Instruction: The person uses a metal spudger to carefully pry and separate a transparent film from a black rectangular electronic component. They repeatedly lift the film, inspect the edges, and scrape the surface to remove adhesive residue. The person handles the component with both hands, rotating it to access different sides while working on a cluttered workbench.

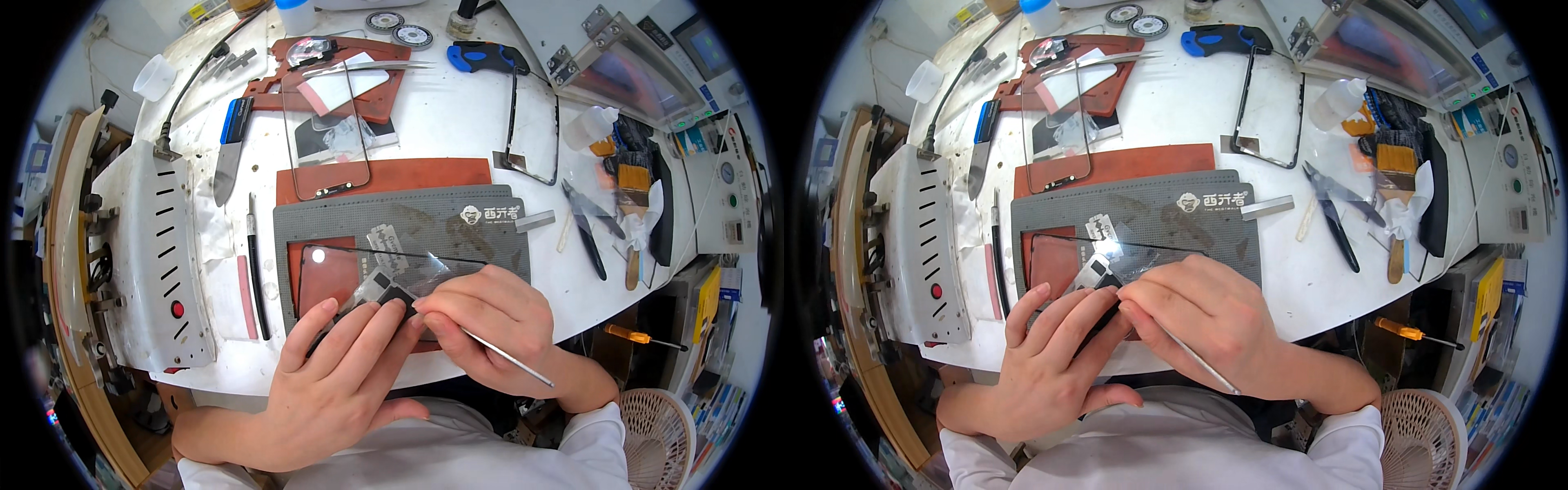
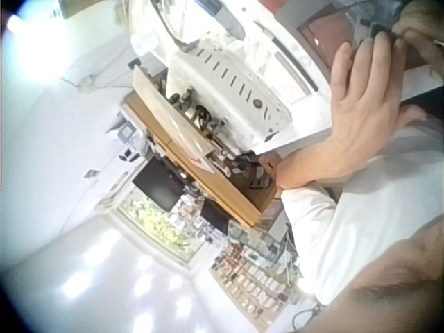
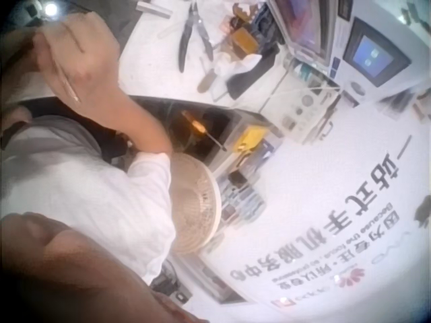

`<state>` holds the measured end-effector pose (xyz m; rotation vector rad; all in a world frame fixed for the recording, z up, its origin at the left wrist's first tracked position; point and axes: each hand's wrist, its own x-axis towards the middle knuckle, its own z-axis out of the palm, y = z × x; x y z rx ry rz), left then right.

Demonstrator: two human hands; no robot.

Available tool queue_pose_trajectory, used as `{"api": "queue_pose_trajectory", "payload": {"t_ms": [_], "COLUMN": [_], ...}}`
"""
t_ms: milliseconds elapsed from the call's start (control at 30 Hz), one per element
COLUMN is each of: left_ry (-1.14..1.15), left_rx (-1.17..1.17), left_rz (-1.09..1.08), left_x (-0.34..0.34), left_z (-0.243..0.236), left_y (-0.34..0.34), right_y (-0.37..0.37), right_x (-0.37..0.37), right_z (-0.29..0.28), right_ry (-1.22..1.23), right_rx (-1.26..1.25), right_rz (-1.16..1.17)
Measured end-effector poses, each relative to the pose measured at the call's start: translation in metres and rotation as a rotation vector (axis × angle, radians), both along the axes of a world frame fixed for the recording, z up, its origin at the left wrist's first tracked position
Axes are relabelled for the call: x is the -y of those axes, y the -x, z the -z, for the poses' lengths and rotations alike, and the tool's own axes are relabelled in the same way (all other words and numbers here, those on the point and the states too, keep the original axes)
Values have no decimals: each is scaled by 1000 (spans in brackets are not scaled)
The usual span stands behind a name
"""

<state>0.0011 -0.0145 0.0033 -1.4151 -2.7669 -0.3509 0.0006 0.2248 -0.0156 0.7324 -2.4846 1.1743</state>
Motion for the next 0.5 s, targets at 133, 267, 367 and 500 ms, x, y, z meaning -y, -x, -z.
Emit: {"api": "queue_pose_trajectory", "payload": {"t_ms": [133, 267, 367, 500], "left_ry": [1, 0, 4, 0], "left_rx": [3, 7, 6, 4], "left_rz": [-5, -13, -13, -18], "left_x": [-1, -1, -2, -2], "left_z": [-1, -1, -1, -1], "left_y": [0, -1, -1, -1], "right_y": [0, -1, -2, -3], "right_x": [-1, -1, -2, -3], "right_z": [-3, -3, -2, -3], "right_ry": [-15, -10, 2, 4], "right_rx": [9, 17, 23, 30], "right_rz": [1, 2, -2, -10]}}
